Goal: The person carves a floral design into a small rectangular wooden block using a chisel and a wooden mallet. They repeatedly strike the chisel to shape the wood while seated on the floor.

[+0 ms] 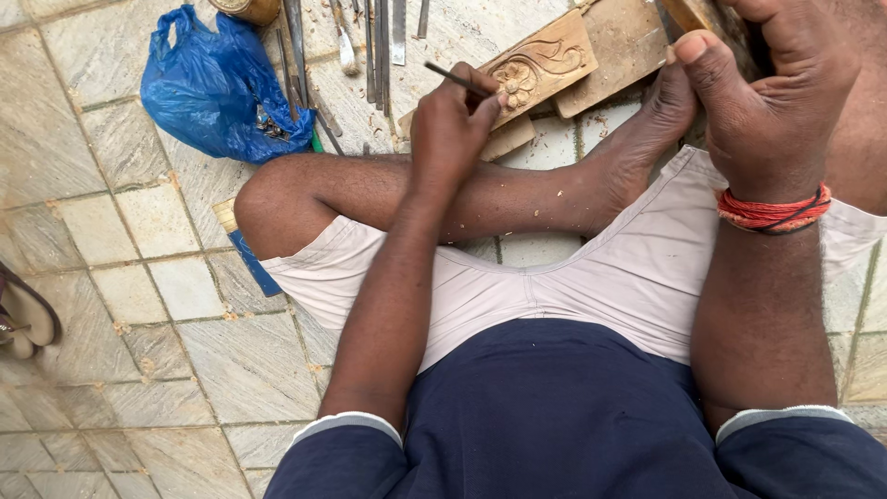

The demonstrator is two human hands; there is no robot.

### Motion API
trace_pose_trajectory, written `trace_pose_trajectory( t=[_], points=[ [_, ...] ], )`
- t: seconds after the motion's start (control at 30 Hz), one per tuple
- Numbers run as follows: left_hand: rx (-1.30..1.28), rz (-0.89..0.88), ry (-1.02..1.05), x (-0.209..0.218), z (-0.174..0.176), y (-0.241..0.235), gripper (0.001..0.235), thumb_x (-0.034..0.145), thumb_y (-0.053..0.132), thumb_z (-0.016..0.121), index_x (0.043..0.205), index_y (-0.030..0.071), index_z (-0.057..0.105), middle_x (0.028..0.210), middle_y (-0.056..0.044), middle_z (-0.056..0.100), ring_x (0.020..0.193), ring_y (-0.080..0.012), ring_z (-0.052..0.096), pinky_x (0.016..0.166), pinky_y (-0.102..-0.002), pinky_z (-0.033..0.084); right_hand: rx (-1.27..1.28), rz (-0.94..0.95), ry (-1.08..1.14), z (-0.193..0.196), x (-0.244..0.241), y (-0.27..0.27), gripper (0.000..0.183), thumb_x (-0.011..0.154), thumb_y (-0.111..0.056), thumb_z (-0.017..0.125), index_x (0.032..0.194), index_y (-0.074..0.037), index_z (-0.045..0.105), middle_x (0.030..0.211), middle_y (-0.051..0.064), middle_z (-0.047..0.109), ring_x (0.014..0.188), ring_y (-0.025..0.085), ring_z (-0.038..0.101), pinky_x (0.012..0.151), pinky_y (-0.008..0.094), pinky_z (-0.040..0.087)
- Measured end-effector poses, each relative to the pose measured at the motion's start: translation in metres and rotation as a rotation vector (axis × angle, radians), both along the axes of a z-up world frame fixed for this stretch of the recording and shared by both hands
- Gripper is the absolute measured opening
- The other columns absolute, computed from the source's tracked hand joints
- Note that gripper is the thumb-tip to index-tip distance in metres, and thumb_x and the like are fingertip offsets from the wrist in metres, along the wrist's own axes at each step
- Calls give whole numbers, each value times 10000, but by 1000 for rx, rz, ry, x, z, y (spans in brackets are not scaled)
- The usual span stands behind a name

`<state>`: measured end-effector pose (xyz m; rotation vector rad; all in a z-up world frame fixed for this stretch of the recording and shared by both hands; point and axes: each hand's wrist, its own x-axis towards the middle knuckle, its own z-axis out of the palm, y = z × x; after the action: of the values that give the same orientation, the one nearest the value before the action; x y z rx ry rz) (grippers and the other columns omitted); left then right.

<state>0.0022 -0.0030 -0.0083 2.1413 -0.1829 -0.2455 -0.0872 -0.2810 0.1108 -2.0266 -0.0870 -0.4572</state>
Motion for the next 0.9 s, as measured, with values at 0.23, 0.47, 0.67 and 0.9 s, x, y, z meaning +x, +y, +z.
trace_pose_trajectory(
  t=[0.23,0.47,0.67,0.9],
  points=[
    [-36,21,25,12,10,-4,163,963,248,722,1067,139,657,949,-51,782,836,-149,788,711,-275,680,113,-50,33,0,-2,0,286,1176,-194,771,1286,51,674,1171,52,702,1001,105,617,892,223,503],
    [99,-66,-203,-9,15,-17,181,938,238,761,1032,125,655,860,-4,775,764,-115,779,647,-297,637,77,-109,90,-14,-6,-9,312,1146,-228,768,1237,61,694,1005,35,631,854,105,543,774,231,433],
    [108,-136,-193,-8,12,-18,178,995,239,725,1091,136,616,914,-7,772,825,-119,778,671,-286,637,138,-64,36,-8,-4,-2,315,1174,-238,775,1252,50,674,1088,32,666,935,99,572,845,224,462],
    [-190,-233,350,14,42,4,245,976,258,742,1144,130,618,977,-81,755,892,-175,747,773,-318,649,141,-50,33,-8,-2,-1,300,1185,-227,761,1276,43,669,1130,35,681,957,94,588,864,219,481]
  ],
)
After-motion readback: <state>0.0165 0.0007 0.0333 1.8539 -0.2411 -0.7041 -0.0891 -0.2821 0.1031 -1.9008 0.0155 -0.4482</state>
